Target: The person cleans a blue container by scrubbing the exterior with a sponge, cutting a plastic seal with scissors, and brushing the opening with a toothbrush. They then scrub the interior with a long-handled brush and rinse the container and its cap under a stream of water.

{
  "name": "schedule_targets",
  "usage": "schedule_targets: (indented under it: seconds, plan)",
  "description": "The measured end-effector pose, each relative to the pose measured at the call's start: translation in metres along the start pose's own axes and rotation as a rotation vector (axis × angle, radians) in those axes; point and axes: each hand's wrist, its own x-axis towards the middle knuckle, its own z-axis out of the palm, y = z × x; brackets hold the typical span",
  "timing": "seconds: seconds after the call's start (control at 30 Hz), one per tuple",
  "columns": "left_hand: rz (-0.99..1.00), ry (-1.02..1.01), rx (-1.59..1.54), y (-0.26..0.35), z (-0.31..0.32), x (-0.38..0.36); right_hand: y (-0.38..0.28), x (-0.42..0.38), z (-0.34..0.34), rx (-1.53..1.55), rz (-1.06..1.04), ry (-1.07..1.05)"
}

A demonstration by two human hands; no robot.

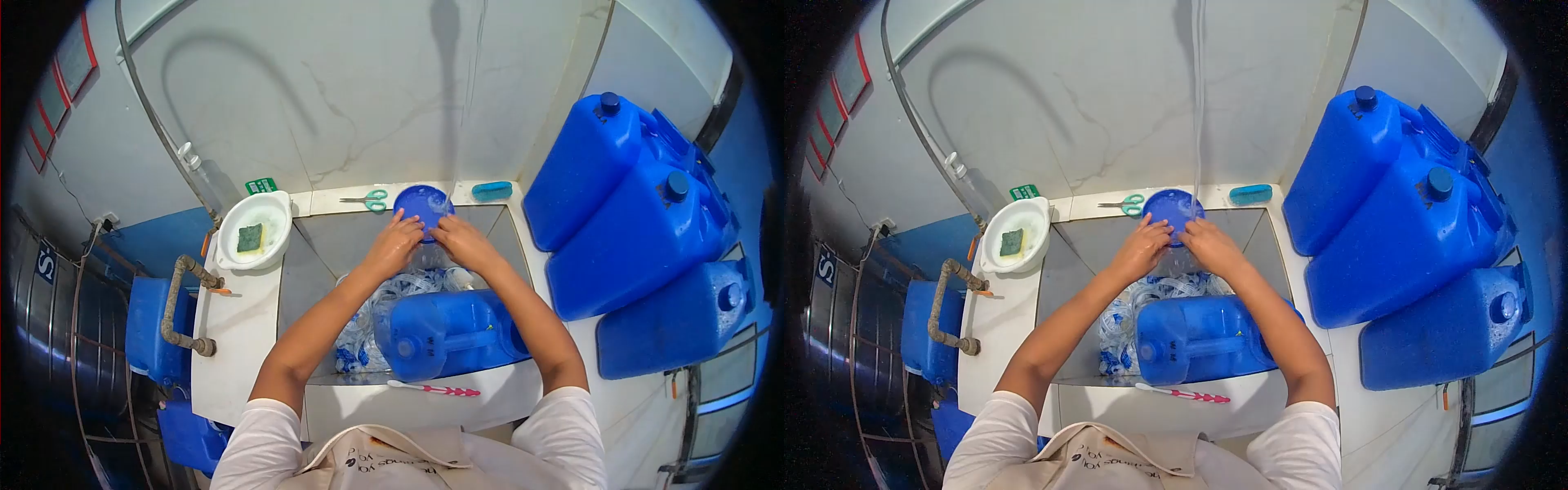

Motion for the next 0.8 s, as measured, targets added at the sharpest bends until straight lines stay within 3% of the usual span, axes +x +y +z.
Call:
schedule_targets:
  seconds: [0.07,0.13,0.2,0.23,0.27,0.37,0.47,0.53,0.57,0.67,0.77,0.8]
  plan:
    - [-0.024,0.056,0.015,0.016,-0.005,0.003,0.000,-0.007,-0.001,0.015,0.051,0.042]
    - [-0.119,0.236,0.017,0.052,-0.011,0.012,-0.002,-0.014,0.000,0.030,0.108,0.080]
    - [-0.293,-0.237,-0.292,0.104,-0.024,0.016,-0.004,-0.016,0.007,-0.007,0.038,-0.033]
    - [-0.252,-0.465,-0.347,0.129,-0.027,0.012,-0.004,-0.015,0.008,-0.008,0.031,-0.033]
    - [-0.237,-0.535,-0.375,0.153,-0.022,0.003,-0.004,-0.013,0.008,-0.029,0.083,0.054]
    - [-0.101,-0.565,-0.227,0.183,0.011,-0.030,-0.012,-0.005,0.004,-0.054,0.141,0.140]
    - [-0.024,-0.583,-0.006,0.180,0.009,-0.037,-0.015,0.000,0.000,0.000,-0.043,0.102]
    - [-0.042,-0.572,-0.085,0.164,-0.009,-0.041,-0.005,0.007,-0.002,0.115,0.168,0.215]
    - [-0.075,-0.582,-0.081,0.154,-0.017,-0.041,-0.001,0.013,-0.004,0.115,0.164,0.213]
    - [-0.186,-0.449,-0.018,0.103,-0.037,-0.061,0.004,0.029,-0.007,1.207,0.706,0.220]
    - [-0.297,-0.516,0.077,0.069,-0.062,-0.076,0.001,0.029,-0.012,1.384,0.808,0.107]
    - [-0.315,-0.539,0.098,0.059,-0.069,-0.083,0.013,0.023,0.007,1.291,0.722,0.049]
